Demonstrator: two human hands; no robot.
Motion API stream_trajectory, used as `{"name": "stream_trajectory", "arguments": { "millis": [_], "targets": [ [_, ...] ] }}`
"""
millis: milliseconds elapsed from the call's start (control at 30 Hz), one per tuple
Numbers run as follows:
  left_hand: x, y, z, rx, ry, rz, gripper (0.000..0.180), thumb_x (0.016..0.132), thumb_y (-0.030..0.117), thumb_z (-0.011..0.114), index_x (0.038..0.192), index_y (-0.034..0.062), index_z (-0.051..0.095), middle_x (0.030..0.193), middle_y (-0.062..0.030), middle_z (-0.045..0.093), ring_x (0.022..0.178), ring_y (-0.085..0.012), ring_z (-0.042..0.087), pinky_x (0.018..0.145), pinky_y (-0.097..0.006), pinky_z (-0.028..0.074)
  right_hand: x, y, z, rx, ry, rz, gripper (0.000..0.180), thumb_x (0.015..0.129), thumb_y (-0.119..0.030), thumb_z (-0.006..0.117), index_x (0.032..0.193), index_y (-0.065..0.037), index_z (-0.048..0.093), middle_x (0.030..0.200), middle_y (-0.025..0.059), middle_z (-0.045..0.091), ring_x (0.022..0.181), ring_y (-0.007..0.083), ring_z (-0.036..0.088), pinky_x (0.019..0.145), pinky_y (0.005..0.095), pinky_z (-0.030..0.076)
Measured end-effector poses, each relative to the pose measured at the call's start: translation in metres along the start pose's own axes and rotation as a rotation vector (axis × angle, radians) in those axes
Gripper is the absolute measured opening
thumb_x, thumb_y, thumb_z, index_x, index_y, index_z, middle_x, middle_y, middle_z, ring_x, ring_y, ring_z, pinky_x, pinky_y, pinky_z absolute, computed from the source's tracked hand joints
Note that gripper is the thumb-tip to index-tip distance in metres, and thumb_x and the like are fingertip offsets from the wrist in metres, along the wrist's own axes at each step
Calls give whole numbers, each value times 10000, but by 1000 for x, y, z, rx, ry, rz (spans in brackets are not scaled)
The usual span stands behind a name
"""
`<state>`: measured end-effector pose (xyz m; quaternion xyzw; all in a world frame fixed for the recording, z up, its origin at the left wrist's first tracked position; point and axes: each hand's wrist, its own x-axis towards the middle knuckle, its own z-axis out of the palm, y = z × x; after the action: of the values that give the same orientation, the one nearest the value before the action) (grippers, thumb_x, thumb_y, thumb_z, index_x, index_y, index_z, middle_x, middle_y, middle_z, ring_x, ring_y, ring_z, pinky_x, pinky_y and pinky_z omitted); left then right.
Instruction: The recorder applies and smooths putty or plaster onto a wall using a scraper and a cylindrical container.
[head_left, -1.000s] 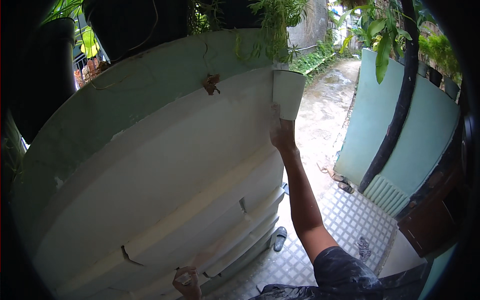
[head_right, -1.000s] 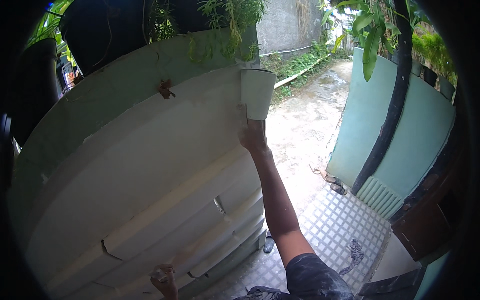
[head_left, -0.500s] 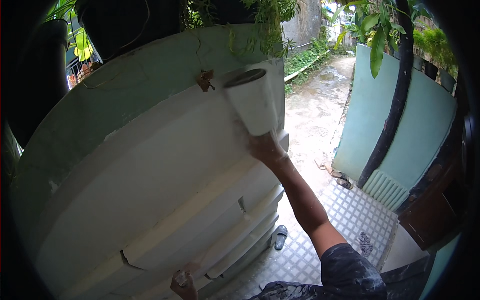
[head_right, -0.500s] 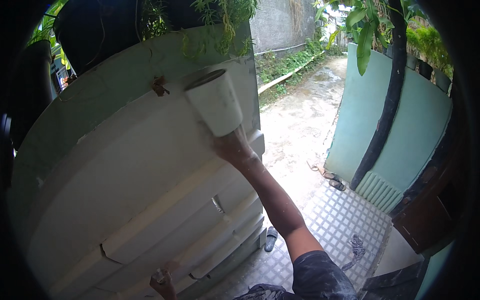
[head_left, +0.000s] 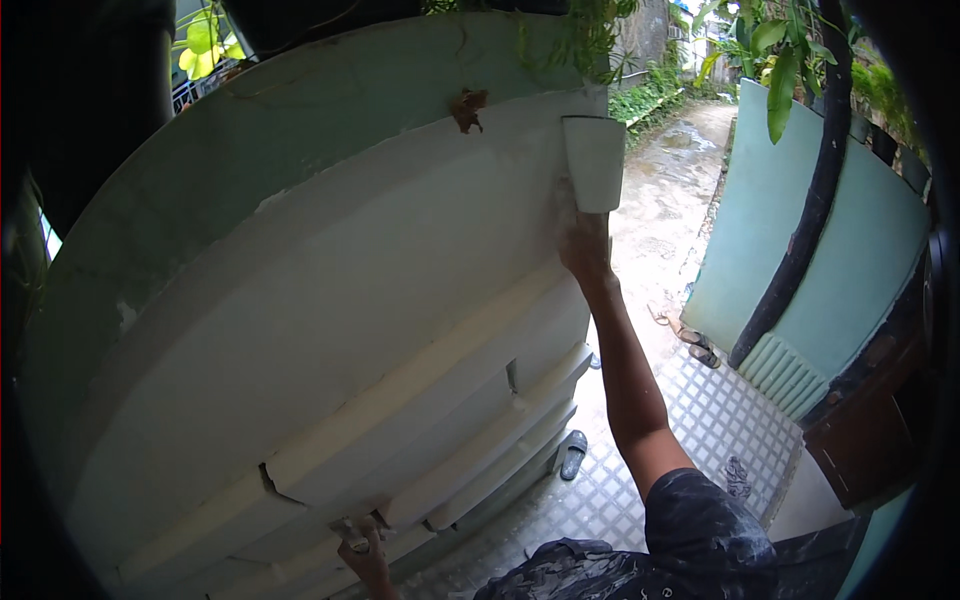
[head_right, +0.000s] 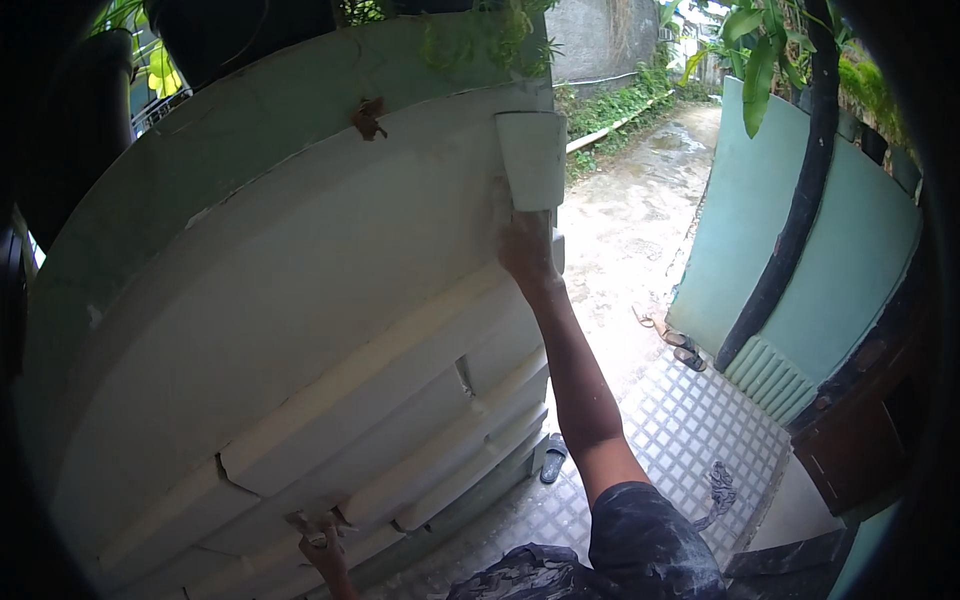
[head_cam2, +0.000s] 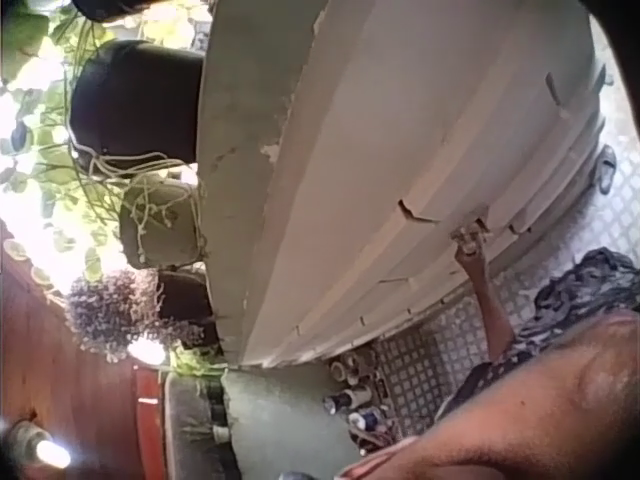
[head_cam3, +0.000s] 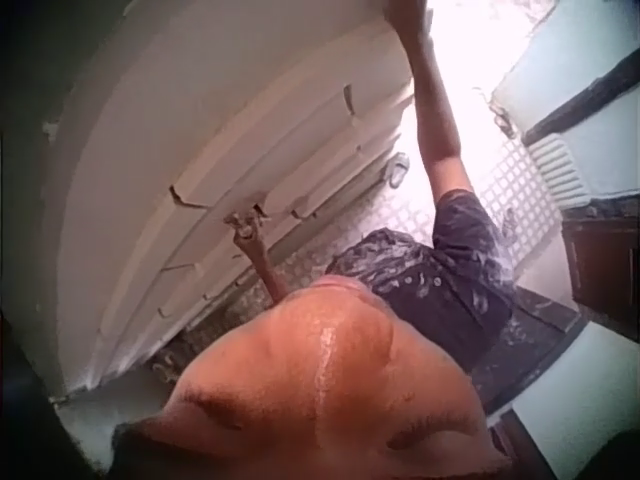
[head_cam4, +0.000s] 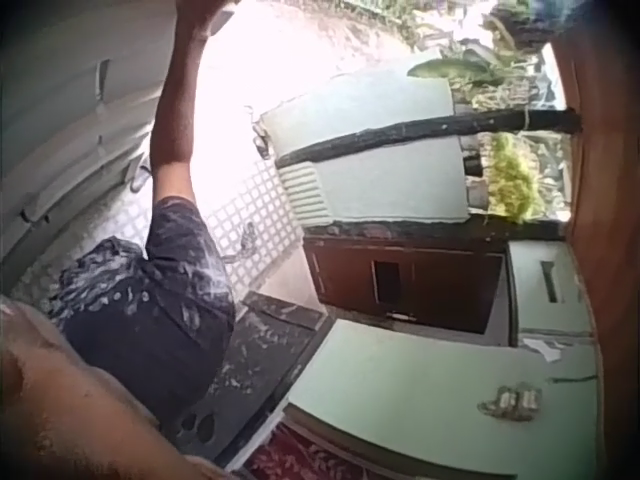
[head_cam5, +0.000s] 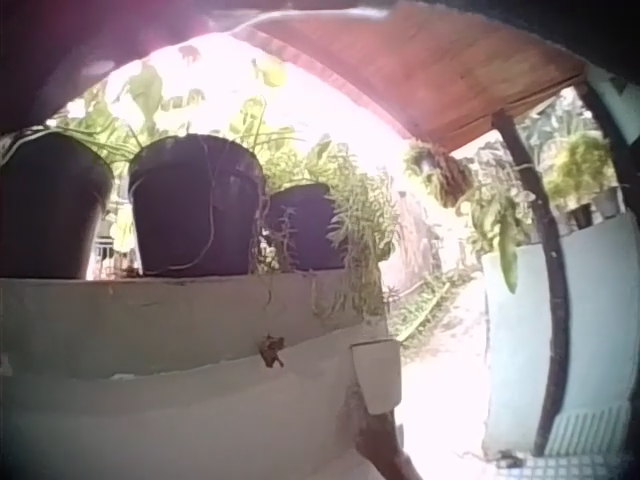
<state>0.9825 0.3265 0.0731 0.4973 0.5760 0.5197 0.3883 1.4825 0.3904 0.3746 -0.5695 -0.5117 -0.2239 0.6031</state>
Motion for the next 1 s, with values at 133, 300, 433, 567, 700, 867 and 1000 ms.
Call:
{"name": "stream_trajectory", "arguments": {
  "millis": [133, 300, 433, 567, 700, 867, 1000],
  "targets": [
    [-8, 13, -5, -18, 175, 96, 333, 840, 102, 621, 1051, -86, 445, 716, -111, 585, 554, -132, 566, 479, -248, 449, -77, -58, 1, 54, -117, -361, 376, 794, -49, 617, 1139, 47, 503, 1063, 230, 542, 991, 403, 528, 851, 453, 427],
    [0, 9, -6, -81, 75, 28, 151, 830, 65, 596, 898, -57, 539, 664, -84, 594, 514, -109, 550, 462, -247, 431, -105, 1, -18, 155, -215, 155, 256, 792, -21, 610, 1034, 45, 559, 977, 197, 596, 936, 383, 560, 816, 461, 440],
    [8, 9, -4, 35, 2, 80, 126, 822, 48, 586, 886, -51, 545, 646, -80, 597, 514, -112, 553, 466, -246, 435, -139, 8, 8, -146, 7, -276, 327, 797, -48, 620, 1106, 21, 537, 1044, 186, 570, 970, 358, 549, 801, 436, 443],
    [1, 11, -8, -68, 94, 65, 96, 814, 40, 585, 861, -36, 550, 630, -73, 598, 490, -108, 551, 427, -233, 418, -135, -12, 0, -156, -103, -408, 263, 743, -81, 662, 981, 4, 591, 971, 163, 600, 888, 339, 592, 726, 426, 470],
    [0, 21, -6, -63, 27, 36, 77, 813, 29, 579, 855, -28, 550, 632, -76, 602, 458, -97, 540, 384, -223, 392, -123, -28, -9, -105, 32, 6, 174, 758, -28, 619, 918, 34, 588, 902, 170, 611, 792, 339, 606, 671, 417, 477],
    [1, 18, -7, -62, 24, 76, 57, 820, 40, 577, 840, -4, 547, 603, -69, 596, 407, -76, 490, 349, -212, 342, -146, -20, -3, 6, -63, -166, 163, 825, -36, 584, 958, 57, 565, 851, 170, 603, 742, 342, 591, 672, 405, 469],
    [-2, 28, -3, -34, 21, 106, 47, 825, 49, 582, 806, 19, 551, 570, -59, 587, 362, -59, 444, 325, -204, 305, -146, -24, -8, -66, -37, -145, 182, 798, -33, 601, 959, 42, 560, 852, 160, 582, 748, 346, 575, 665, 397, 454]
  ]
}}
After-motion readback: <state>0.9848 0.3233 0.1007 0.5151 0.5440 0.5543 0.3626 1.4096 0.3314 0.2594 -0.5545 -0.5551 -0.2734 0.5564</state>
